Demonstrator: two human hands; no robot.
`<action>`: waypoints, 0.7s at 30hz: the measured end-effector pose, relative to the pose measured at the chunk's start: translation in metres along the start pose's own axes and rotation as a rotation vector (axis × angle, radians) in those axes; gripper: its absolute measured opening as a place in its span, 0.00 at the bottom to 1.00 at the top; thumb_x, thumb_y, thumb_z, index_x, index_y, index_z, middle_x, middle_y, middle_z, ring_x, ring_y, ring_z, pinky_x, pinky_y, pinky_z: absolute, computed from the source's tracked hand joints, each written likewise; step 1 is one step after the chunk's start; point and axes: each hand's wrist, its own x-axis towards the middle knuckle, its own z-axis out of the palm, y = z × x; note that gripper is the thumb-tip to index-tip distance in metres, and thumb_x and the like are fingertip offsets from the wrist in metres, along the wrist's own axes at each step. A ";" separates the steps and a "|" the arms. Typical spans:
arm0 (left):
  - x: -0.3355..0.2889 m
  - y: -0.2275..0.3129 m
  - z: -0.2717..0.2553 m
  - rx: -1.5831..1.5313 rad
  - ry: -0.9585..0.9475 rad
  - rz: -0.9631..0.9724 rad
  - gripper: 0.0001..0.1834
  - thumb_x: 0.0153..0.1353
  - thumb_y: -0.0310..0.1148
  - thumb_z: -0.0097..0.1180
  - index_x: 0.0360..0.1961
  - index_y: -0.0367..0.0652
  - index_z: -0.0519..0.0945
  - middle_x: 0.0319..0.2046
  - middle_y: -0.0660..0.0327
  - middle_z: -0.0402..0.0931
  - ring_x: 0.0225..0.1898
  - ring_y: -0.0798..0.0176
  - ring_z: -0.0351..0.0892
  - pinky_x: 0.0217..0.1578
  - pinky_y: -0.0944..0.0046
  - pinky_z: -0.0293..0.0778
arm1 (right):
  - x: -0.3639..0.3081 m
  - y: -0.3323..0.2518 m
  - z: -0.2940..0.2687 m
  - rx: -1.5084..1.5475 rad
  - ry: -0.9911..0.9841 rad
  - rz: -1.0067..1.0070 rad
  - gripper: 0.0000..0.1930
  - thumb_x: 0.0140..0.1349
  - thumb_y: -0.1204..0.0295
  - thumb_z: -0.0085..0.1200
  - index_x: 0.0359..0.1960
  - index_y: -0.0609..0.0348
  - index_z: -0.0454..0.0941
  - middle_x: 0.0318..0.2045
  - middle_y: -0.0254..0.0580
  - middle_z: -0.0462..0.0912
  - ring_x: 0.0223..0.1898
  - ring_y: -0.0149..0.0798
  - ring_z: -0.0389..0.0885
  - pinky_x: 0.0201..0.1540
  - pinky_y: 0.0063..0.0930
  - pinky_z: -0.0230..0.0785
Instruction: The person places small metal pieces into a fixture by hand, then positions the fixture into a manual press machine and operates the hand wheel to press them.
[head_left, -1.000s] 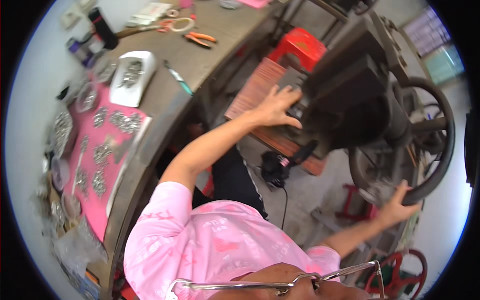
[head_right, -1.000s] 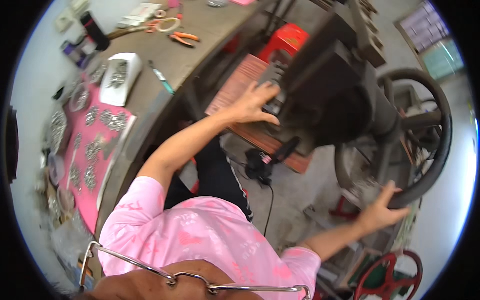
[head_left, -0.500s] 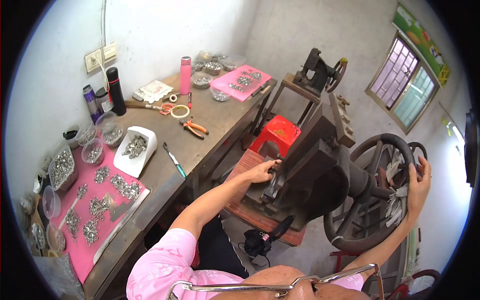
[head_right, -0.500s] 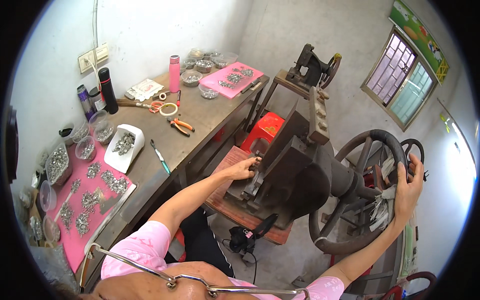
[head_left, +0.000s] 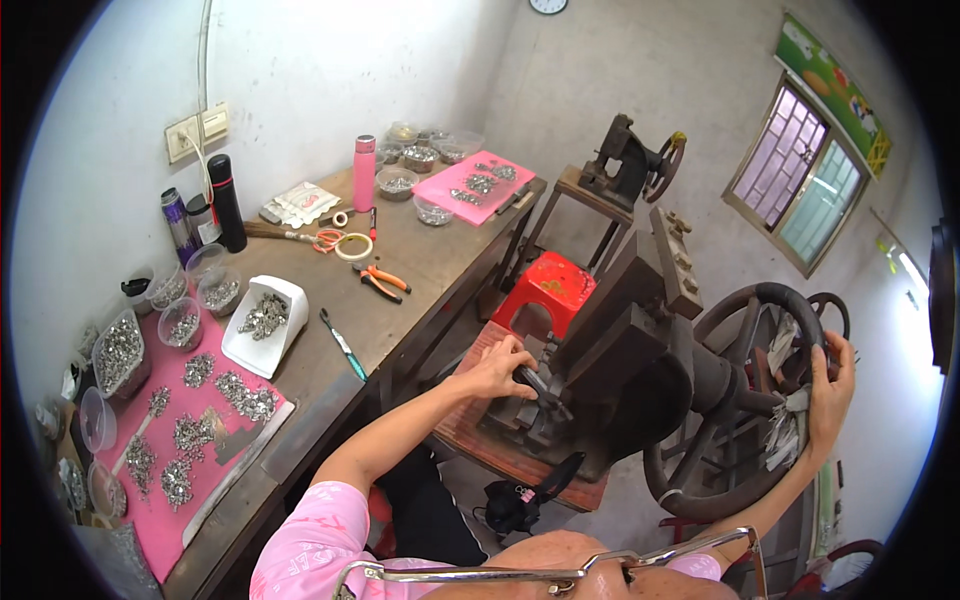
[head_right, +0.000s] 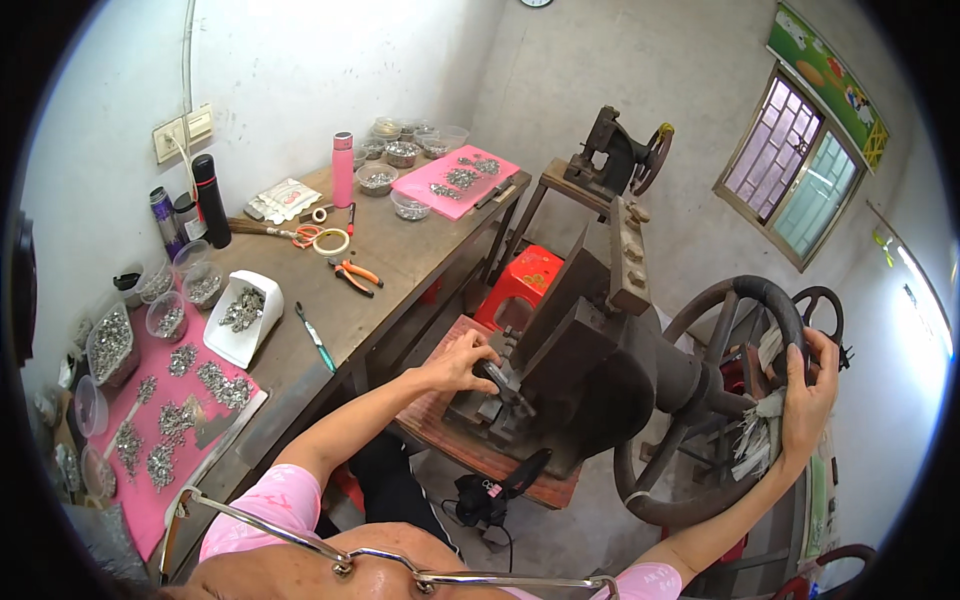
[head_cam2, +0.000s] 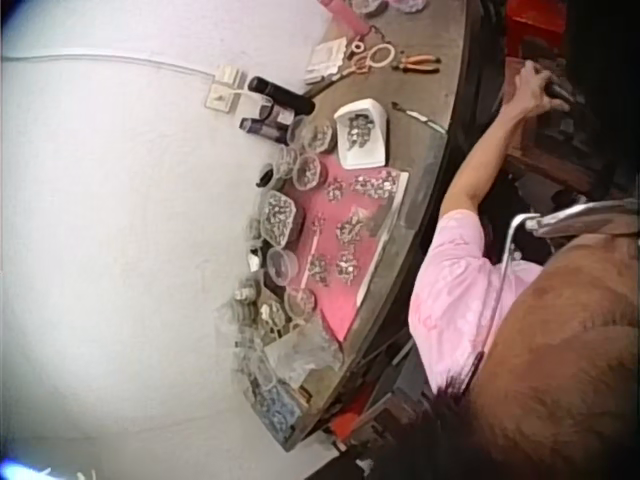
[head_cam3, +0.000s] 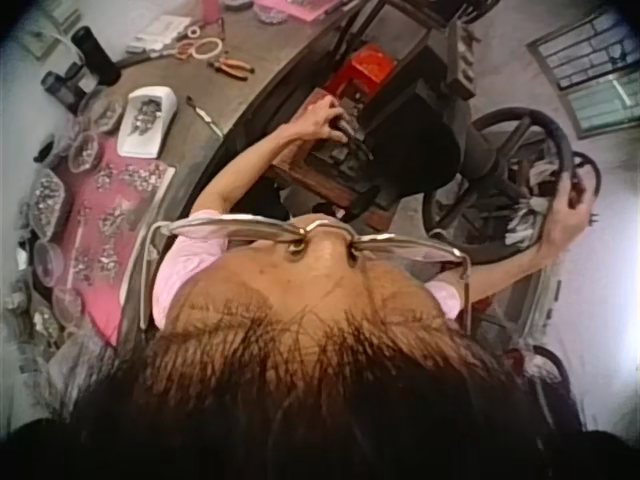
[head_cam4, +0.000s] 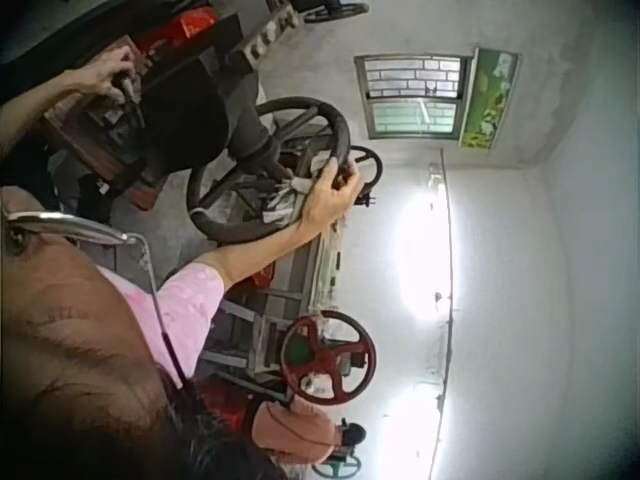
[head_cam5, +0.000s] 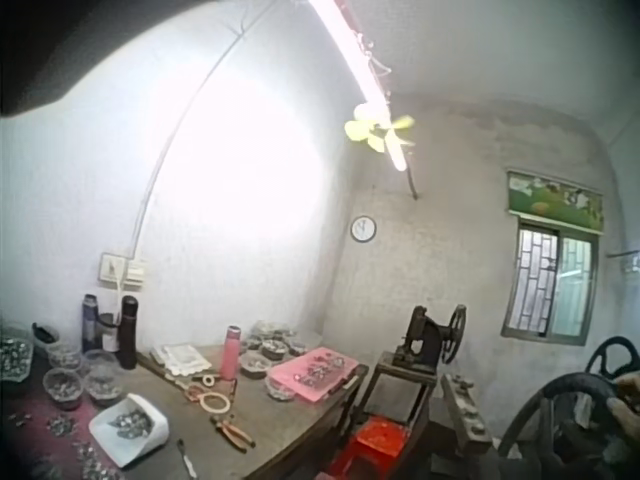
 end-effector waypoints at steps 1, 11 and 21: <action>-0.005 0.005 0.005 0.129 0.087 0.068 0.29 0.49 0.47 0.74 0.51 0.48 0.82 0.50 0.56 0.70 0.57 0.49 0.69 0.58 0.49 0.63 | -0.001 -0.002 0.002 0.002 -0.007 0.000 0.15 0.70 0.69 0.56 0.56 0.61 0.76 0.48 0.38 0.79 0.50 0.34 0.76 0.54 0.30 0.69; -0.096 0.043 0.007 0.388 0.428 0.171 0.15 0.56 0.40 0.67 0.42 0.46 0.82 0.38 0.59 0.75 0.47 0.52 0.72 0.52 0.50 0.62 | -0.131 -0.073 0.077 0.077 -0.172 -0.607 0.13 0.54 0.78 0.64 0.42 0.60 0.80 0.46 0.47 0.82 0.51 0.50 0.80 0.56 0.43 0.71; -0.307 0.100 -0.037 0.589 0.932 -0.320 0.14 0.55 0.37 0.66 0.41 0.45 0.80 0.42 0.58 0.77 0.50 0.50 0.72 0.54 0.50 0.60 | -0.272 -0.202 0.293 0.878 -0.907 -0.566 0.27 0.59 0.74 0.66 0.59 0.69 0.72 0.49 0.57 0.79 0.50 0.55 0.80 0.54 0.40 0.73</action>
